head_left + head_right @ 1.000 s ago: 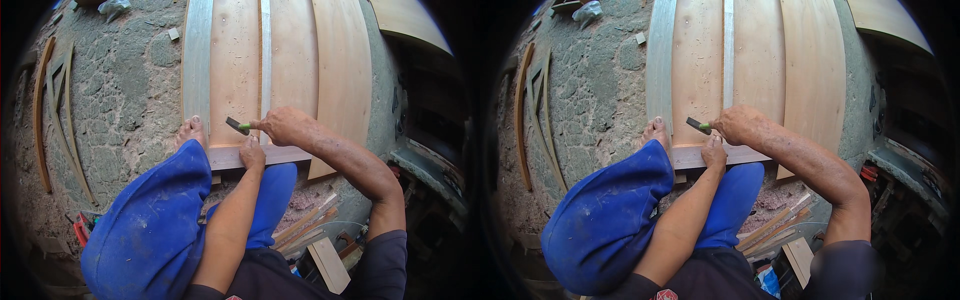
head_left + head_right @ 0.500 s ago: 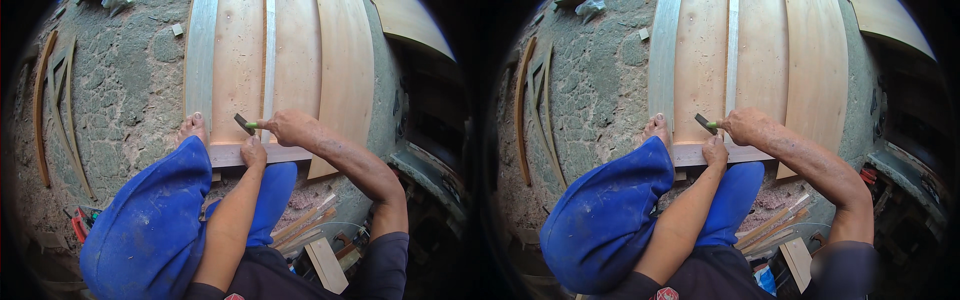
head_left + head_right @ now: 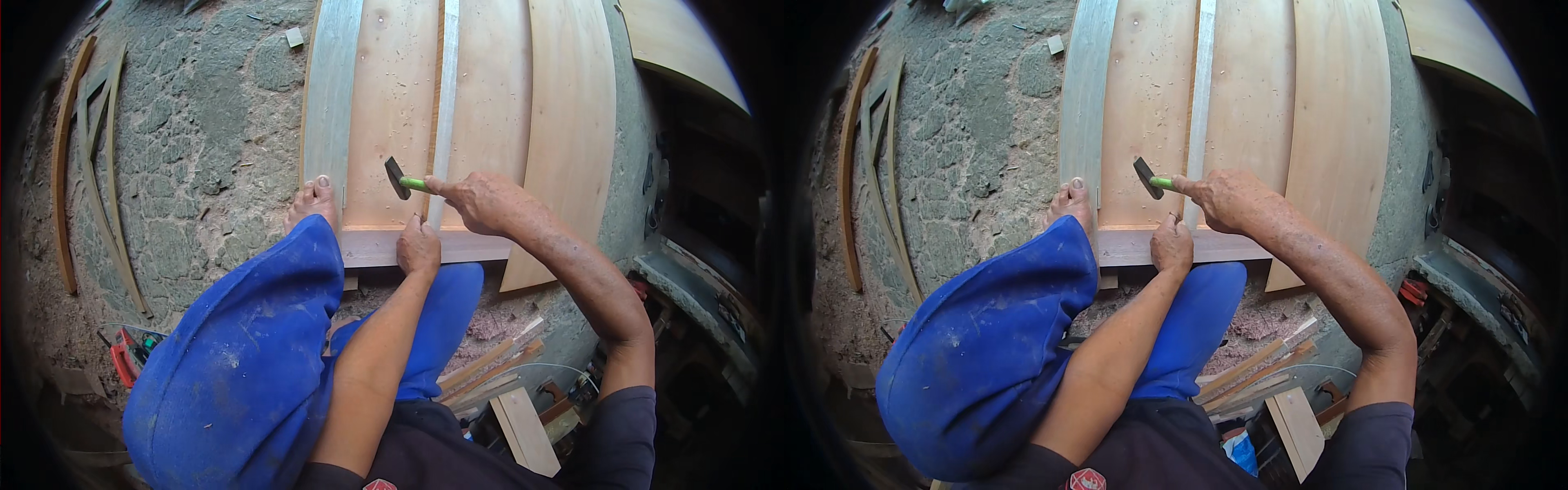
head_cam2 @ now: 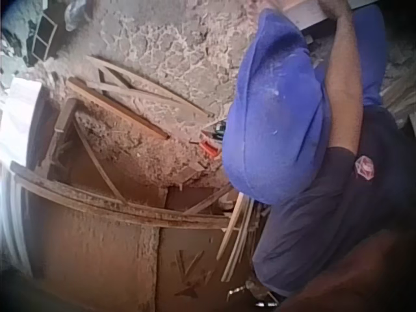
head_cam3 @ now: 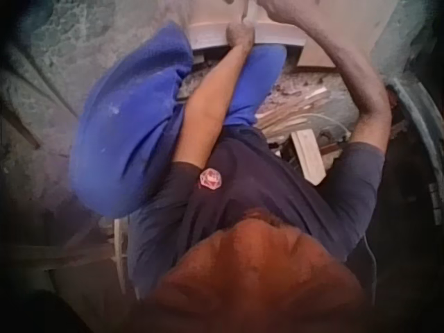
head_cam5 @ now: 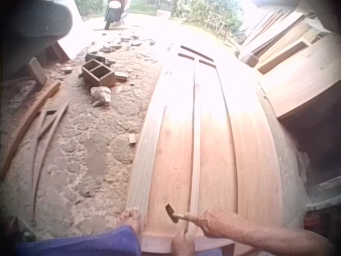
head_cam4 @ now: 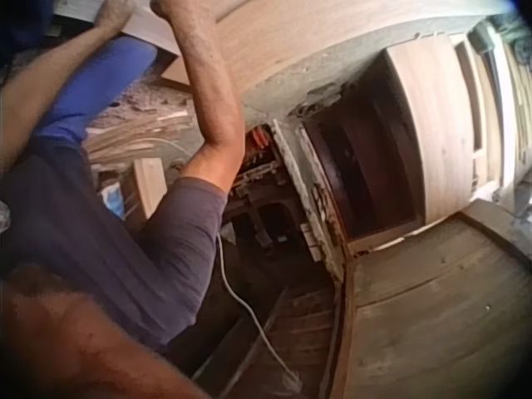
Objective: The person is assembling a large wooden structure, likely a door or panel, by hammering nails into wooden strips to secure them to a plywood base. They work on the floor, positioning the wood and using a hammer to fasten the components together.
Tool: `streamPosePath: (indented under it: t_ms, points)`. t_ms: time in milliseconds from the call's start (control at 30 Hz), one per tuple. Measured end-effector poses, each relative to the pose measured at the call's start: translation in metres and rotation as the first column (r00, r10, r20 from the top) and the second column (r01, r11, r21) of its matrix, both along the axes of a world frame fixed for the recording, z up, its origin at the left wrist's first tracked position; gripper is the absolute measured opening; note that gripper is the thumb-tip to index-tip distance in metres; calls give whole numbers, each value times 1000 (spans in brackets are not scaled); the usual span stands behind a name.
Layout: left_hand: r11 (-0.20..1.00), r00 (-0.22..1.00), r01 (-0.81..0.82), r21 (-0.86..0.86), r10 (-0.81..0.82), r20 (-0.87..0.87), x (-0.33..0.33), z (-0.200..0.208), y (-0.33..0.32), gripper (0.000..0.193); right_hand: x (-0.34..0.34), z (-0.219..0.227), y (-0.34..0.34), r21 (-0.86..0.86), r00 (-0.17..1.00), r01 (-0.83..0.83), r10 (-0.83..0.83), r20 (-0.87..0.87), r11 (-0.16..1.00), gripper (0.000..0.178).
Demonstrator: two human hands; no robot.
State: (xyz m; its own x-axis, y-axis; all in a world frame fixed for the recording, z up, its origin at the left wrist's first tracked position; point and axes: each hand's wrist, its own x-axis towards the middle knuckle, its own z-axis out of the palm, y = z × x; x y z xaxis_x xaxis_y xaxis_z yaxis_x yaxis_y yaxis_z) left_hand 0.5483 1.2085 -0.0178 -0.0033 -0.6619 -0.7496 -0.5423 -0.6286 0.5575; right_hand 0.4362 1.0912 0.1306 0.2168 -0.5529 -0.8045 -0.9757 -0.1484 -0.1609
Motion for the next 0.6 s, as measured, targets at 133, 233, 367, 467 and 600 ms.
streamPosePath:
  t_ms: [133, 233, 367, 467, 600]
  points:
    - [986, 987, 158, 52, -159, 11, -1, 15, -11, 26, -10, -6, 11, 75, 998, 60, -59, -24, 995, 53]
    - [981, 981, 191, 46, -192, 23, 0, 14, -11, 24, -11, -8, 12, 111, 999, 31, -28, -31, 993, 54]
    - [969, 969, 242, 50, -244, 39, 1, 17, -18, 25, -15, -7, 2, 100, 1000, 9, -12, 22, 995, 53]
    - [955, 954, 292, 48, -294, 55, 2, 17, -22, 24, -13, -4, -7, -14, 991, 131, -131, 29, 991, 51]
    - [944, 945, 324, 68, -327, 27, 2, 23, -28, 21, -16, -8, -2, 139, 999, 3, -9, 42, 990, 43]
